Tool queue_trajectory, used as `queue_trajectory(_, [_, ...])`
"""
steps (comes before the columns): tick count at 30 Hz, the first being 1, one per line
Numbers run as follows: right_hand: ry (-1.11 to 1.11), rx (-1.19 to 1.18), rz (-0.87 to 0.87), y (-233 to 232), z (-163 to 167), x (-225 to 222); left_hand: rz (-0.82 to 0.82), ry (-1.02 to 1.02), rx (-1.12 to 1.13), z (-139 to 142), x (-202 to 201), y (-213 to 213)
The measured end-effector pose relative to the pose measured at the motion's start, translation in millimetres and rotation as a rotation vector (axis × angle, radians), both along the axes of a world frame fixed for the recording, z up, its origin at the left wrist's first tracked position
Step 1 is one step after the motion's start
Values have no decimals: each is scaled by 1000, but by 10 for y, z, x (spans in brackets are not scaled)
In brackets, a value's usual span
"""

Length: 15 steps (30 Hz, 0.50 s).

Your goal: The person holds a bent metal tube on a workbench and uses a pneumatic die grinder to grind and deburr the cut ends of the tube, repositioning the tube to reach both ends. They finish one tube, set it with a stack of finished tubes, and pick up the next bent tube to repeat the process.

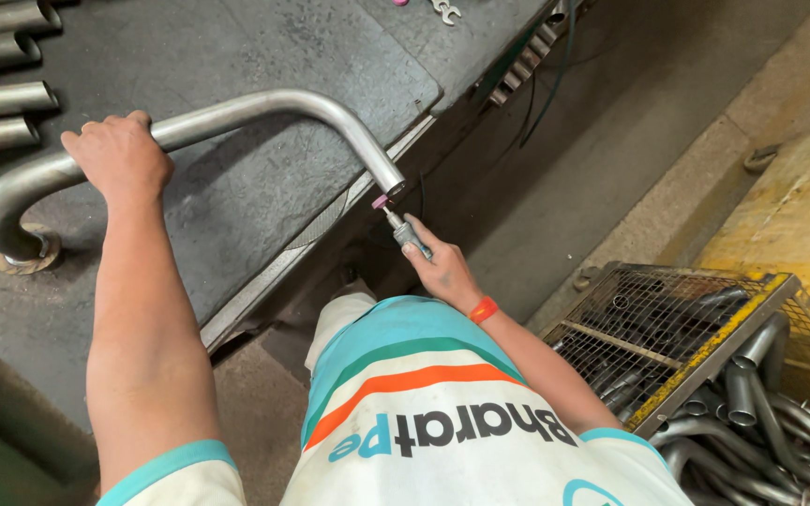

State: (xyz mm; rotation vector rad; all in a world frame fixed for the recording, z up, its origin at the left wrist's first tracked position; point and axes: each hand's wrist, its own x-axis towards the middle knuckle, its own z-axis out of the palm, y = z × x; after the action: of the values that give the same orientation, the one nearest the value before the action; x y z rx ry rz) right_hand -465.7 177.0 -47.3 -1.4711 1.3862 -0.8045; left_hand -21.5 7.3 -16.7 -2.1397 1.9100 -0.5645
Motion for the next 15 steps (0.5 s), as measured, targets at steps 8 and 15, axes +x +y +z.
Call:
queue_trajectory(8, [-157,83,-209,-72,-6,-74,-8,8,-19,-31,11,-15])
queue_trajectory(15, [-167,350,-255,-145,-138,-70,-15,5,-28,-10,-7,-35])
